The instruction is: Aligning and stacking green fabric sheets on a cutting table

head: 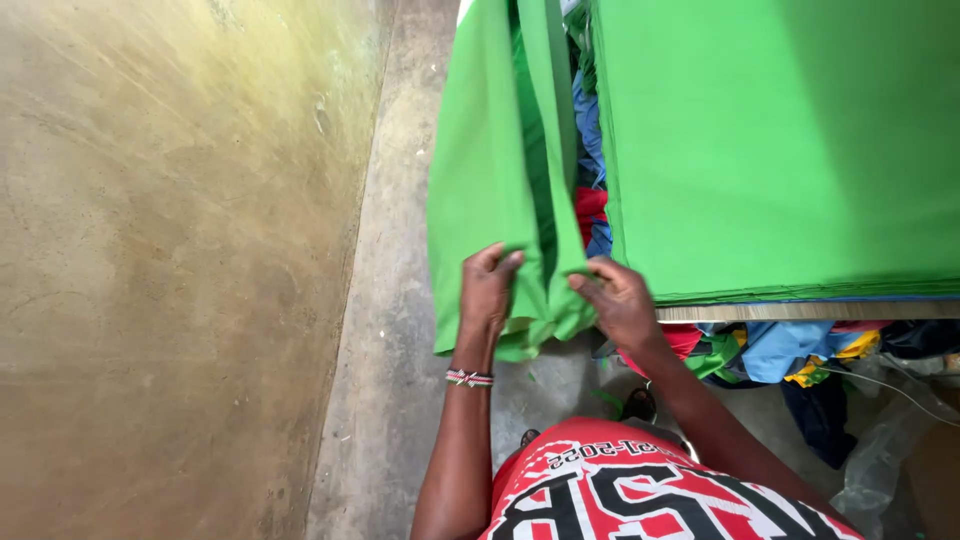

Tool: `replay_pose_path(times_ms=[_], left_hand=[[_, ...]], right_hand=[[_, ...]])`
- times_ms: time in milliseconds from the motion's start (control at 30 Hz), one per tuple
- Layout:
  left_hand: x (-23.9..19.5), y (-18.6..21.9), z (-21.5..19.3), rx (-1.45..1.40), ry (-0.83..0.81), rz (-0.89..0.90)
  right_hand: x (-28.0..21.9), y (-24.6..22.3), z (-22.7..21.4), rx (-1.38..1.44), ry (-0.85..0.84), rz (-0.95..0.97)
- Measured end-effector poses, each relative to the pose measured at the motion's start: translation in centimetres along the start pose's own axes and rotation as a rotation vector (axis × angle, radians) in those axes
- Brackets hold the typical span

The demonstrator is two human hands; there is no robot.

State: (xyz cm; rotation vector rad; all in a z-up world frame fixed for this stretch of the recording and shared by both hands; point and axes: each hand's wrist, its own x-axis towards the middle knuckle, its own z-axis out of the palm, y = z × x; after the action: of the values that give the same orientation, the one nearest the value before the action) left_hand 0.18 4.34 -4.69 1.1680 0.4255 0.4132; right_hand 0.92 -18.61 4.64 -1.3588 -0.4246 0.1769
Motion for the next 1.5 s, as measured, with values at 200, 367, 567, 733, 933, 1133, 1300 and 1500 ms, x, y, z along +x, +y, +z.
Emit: replay_pose_path(times_ms=[200,367,567,733,933,1133,1300,1500], left_hand=[[-3.2,7.1,-2.9,0.160,0.251,0.159],[-7.5,7.2,2.6,0.370,0.092,0.240],[-11.9,9.2,6.7,0.330,0.104,0.218],[-13.7,9.6,6.9,0.274,0.063,0.168],[-15.9,11.5,7.3,0.379,0.003,0.244],[-16.9,10.6,7.1,0.262,0.045,0.175],[-18.2,11.0,7.1,0.265,0.007,0.186],[-18.8,11.1,6.1,0.257,-0.024,0.148]], right_hand=[[0.7,-2.6,-5.7,-0.161,0.110,-0.088],[-0.8,-2.6,-0.2,-0.300,0.013,-0.143],[-1.7,-3.4,1.7,-0.363,-0.068,-0.292],[-2.3,-4.7,2.0,-0.466,-0.173,-0.297],[-3.7,-5.3,1.3,-0.490,-0.208,-0.315],[-5.0,-5.2,1.0,-0.495,-0.209,-0.327],[-5.9,-6.0,1.5,-0.492,-0.201,-0.330],[-6.8,-6.2,2.1,-0.514,-0.203,-0.382]])
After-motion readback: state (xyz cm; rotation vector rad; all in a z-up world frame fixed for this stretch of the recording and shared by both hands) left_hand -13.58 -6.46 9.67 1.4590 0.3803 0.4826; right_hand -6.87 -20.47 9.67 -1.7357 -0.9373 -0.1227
